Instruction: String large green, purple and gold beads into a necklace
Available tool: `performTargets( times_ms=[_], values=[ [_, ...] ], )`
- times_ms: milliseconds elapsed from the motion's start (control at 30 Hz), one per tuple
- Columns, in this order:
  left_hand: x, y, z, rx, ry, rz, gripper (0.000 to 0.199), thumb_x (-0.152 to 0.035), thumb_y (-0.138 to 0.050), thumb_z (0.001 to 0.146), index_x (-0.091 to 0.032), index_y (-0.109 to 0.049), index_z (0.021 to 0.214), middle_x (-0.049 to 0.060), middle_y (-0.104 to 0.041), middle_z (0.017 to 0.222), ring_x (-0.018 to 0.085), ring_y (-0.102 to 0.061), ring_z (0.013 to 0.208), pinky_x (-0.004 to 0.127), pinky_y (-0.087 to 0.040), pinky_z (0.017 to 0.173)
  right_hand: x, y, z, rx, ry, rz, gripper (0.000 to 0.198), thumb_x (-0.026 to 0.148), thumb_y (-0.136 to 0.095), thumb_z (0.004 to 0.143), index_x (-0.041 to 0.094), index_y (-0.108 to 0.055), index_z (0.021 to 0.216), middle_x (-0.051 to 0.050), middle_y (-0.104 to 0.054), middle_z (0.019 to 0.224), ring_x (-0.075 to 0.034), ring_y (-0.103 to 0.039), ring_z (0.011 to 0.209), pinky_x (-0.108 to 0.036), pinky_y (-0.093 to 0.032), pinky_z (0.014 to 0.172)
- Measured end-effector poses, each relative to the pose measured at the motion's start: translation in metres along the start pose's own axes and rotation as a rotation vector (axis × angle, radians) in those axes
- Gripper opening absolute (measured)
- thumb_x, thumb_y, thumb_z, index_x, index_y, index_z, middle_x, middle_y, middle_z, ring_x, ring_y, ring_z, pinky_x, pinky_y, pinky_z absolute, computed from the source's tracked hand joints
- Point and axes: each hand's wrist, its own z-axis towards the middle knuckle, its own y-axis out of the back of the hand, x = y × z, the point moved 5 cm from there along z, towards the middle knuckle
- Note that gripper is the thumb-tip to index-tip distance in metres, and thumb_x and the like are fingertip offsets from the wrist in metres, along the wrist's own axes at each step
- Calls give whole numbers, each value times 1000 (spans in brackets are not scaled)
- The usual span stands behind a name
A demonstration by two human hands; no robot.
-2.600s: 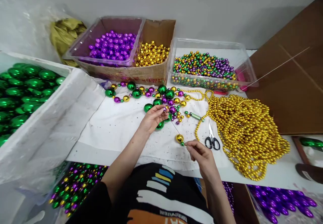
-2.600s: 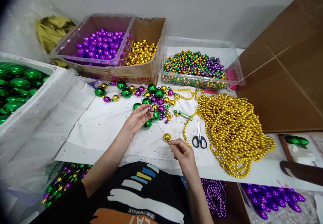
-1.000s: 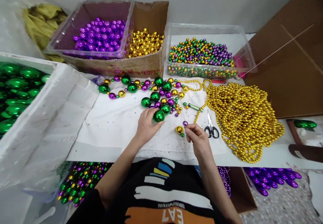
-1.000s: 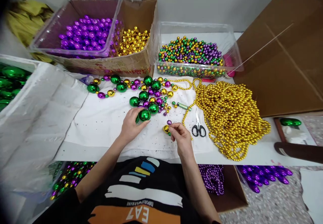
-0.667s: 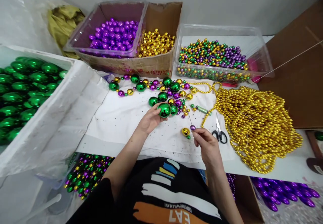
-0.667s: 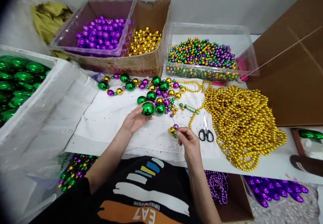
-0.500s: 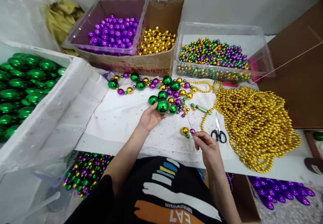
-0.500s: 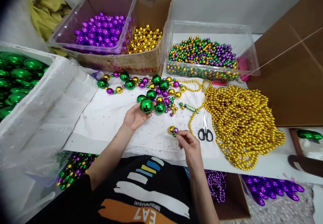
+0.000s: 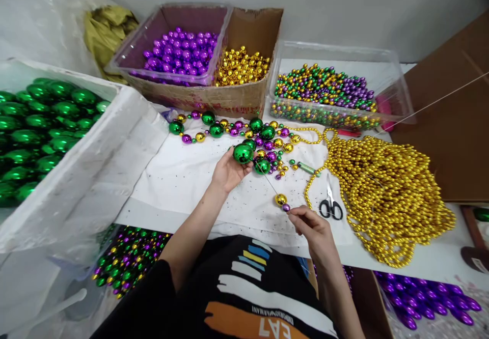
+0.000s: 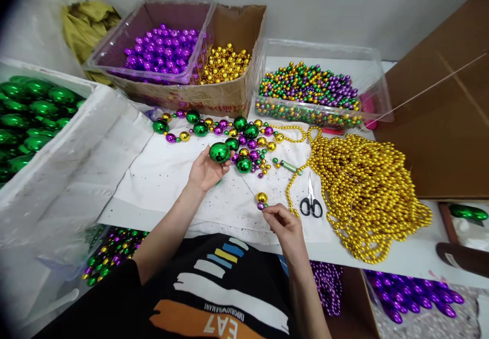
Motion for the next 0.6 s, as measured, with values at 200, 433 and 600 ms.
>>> performTargets(
  times_ms=[200, 433, 600],
  values=[
    [1, -1, 0, 16, 7, -20, 45, -56, -51, 90, -16, -66, 104, 13, -72, 104, 15, -64, 70, 28, -54, 61, -1, -1, 2, 1, 13, -16, 13, 35, -76, 76, 22, -74, 80, 0, -56, 71, -12, -43, 57, -26, -33, 50],
    [6, 2, 2, 1, 14, -25, 50, -58, -49, 91, -15, -66, 108, 14, -71, 108, 16, -62, 71, 29, -52, 63, -4, 0, 2, 5, 11, -44, 14, 37, -75, 77, 23, -73, 80, 0, -55, 72, -12, -43, 59, -27, -33, 50],
    [7, 3, 6, -6, 2, -14, 53, -61, -46, 92, -15, -66, 112, 14, -71, 110, 16, -62, 72, 31, -52, 64, -5, 1, 2, 4, 3, -46, 15, 37, -75, 76, 23, -73, 79, 0, -54, 70, -12, -43, 58, -27, -32, 50]
  ],
)
